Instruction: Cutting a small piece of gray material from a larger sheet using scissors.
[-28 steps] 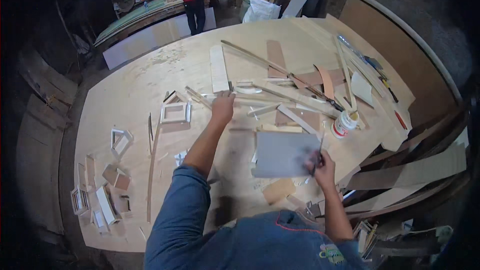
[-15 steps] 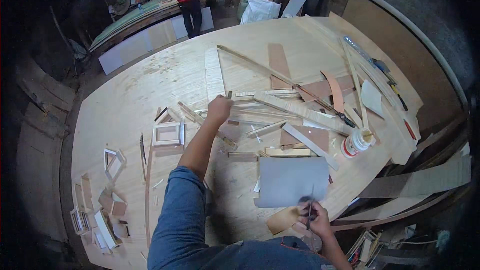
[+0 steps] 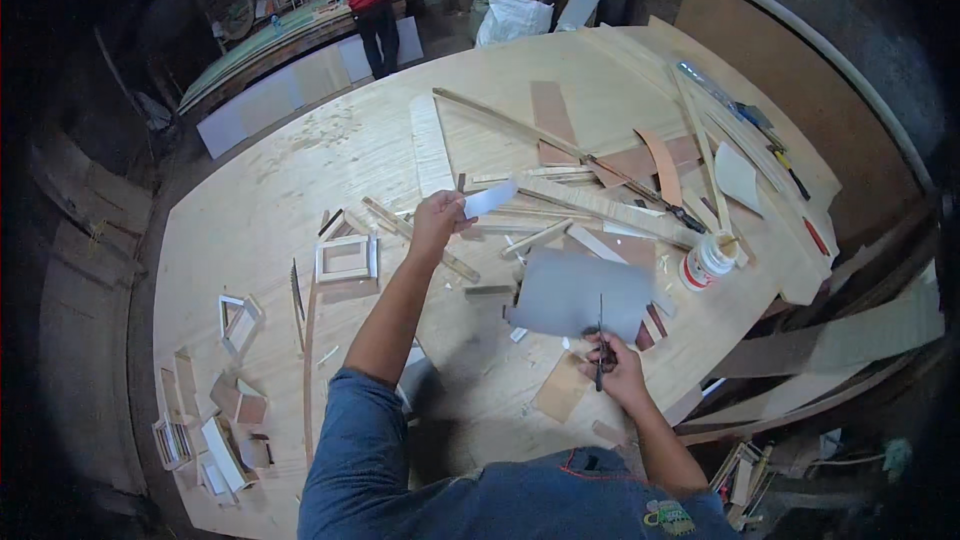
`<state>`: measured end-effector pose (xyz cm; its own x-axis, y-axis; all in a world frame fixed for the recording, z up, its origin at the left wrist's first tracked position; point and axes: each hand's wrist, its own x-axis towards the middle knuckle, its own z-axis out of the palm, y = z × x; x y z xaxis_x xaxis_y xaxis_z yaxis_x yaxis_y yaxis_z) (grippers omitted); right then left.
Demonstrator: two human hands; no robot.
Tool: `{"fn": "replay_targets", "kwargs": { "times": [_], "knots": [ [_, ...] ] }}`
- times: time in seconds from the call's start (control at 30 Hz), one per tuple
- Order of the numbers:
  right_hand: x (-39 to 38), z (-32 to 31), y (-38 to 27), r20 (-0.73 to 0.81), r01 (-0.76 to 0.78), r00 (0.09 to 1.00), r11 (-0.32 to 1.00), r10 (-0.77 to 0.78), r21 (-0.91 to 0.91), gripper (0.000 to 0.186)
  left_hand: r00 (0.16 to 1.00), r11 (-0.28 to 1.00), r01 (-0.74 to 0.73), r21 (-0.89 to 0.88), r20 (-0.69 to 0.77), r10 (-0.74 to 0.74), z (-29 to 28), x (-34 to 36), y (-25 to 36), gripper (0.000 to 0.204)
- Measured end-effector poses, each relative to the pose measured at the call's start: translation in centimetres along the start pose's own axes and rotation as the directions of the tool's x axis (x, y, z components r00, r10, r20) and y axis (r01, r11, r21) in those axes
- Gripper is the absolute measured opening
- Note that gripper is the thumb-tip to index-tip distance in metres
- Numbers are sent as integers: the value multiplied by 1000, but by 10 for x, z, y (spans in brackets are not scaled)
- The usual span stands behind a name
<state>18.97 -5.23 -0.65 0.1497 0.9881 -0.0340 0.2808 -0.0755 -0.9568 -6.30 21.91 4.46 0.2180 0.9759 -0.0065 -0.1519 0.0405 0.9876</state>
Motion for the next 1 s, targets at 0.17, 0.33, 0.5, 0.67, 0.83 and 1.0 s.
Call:
{"fn": "replay_targets", "kwargs": {
  "times": [0.17,0.33,0.5,0.67,0.83,1.0],
  "knots": [
    [-8,-4,-28,-88,189,972,944,-220,-270,51,990,963,43,-265,140,-5,37,-66,10,15],
    [-27,-7,-81,175,127,982,944,-76,-303,39,976,915,138,-380,209,-60,76,-132,6,19],
    [-42,-9,-71,265,77,964,983,-30,-167,32,969,914,190,-360,216,-116,100,-173,-6,18],
    [-55,-11,-55,232,46,973,991,-16,-122,32,950,917,253,-308,259,-175,109,-196,-8,17],
    [-65,-11,-37,352,-143,932,980,87,136,18,941,919,284,-274,265,-212,112,-208,-16,17],
    [-76,-13,-27,360,-158,928,976,94,152,21,921,905,342,-251,281,-270,110,-214,-34,18]
  ]
}}
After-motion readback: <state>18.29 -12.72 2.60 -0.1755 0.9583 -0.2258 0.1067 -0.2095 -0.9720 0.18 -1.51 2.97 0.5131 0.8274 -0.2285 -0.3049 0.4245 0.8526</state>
